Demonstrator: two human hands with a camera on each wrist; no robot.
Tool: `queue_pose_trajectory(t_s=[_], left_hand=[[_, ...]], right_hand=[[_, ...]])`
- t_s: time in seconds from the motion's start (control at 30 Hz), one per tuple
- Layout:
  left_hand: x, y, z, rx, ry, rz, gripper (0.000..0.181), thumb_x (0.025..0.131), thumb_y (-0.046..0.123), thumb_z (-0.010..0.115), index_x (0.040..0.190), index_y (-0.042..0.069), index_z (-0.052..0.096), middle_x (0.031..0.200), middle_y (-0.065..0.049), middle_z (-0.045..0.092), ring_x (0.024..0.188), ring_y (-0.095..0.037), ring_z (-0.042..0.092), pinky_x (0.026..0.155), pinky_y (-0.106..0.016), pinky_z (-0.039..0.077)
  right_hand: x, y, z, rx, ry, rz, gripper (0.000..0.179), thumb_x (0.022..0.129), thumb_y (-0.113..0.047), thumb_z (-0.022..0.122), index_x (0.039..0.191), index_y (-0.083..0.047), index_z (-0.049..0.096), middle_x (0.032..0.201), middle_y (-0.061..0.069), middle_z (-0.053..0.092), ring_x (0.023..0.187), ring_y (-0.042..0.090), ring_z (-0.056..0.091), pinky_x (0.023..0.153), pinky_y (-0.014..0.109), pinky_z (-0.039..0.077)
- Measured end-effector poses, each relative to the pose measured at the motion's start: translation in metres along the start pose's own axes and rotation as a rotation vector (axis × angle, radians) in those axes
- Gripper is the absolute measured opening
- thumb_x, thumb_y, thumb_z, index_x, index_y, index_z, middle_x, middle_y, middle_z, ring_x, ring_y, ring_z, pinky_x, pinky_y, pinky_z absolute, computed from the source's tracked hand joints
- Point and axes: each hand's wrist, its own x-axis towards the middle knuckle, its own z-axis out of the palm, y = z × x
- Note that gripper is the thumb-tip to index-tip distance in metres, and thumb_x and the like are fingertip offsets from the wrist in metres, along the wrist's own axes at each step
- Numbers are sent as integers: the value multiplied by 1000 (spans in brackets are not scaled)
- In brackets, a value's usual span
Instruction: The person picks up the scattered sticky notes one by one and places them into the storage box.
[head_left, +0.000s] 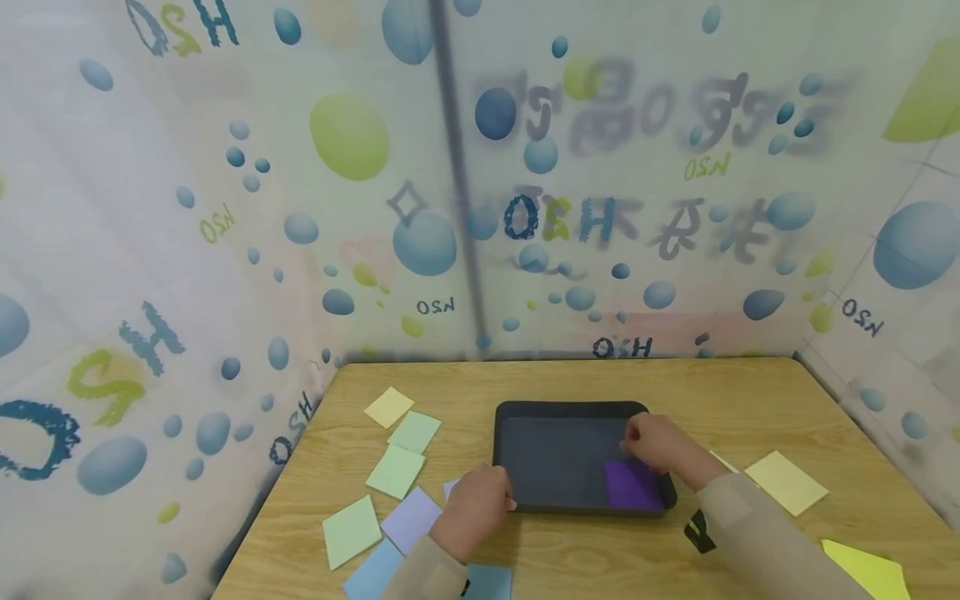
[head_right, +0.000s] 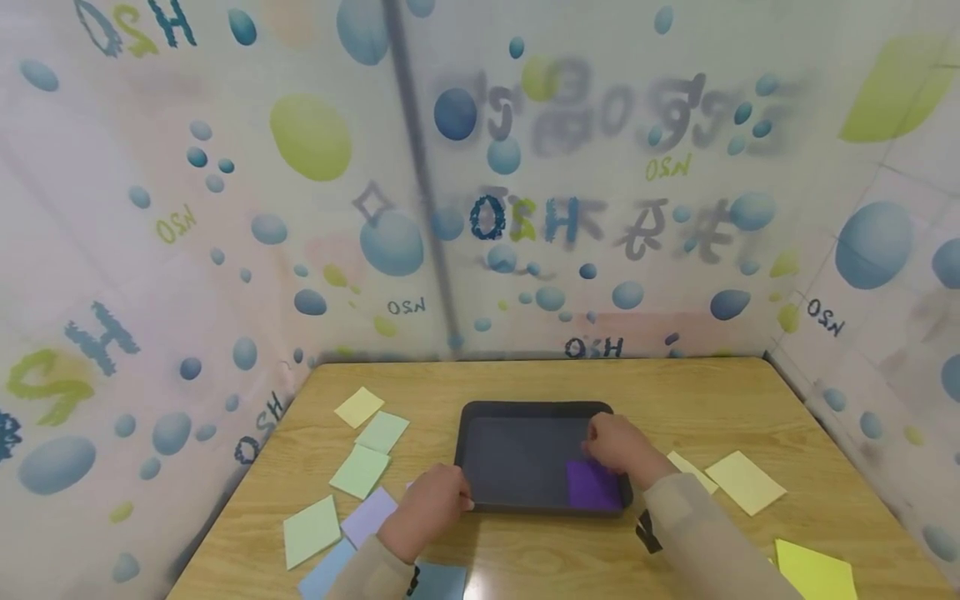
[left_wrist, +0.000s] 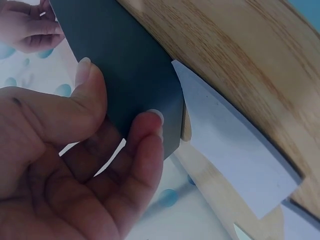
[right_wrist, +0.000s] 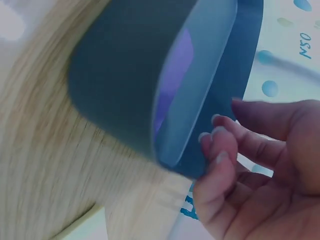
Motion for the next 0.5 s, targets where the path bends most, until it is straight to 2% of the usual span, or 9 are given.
queue_pose_trajectory(t_s=[0.17,0.5], left_hand=[[0,0,0,-5,-2,-2,8,84,16,82,78,13,79,76,2,75,68,-10,67,58,-24,53],[0,1,0,7,23,7,8,82,16,84,76,12,79,74,2,74,68,-10,67,57,-24,53]], right_hand=[[-7,6,-1,-41,67,-70,10,98,-11,63,94,-2,64,83,5,63,70,17,54,60,33,46],[-15,19,-4,-5,117,-125,6,96,-9,64,96,-3,66,87,5,65,76,17,56,65,33,48]])
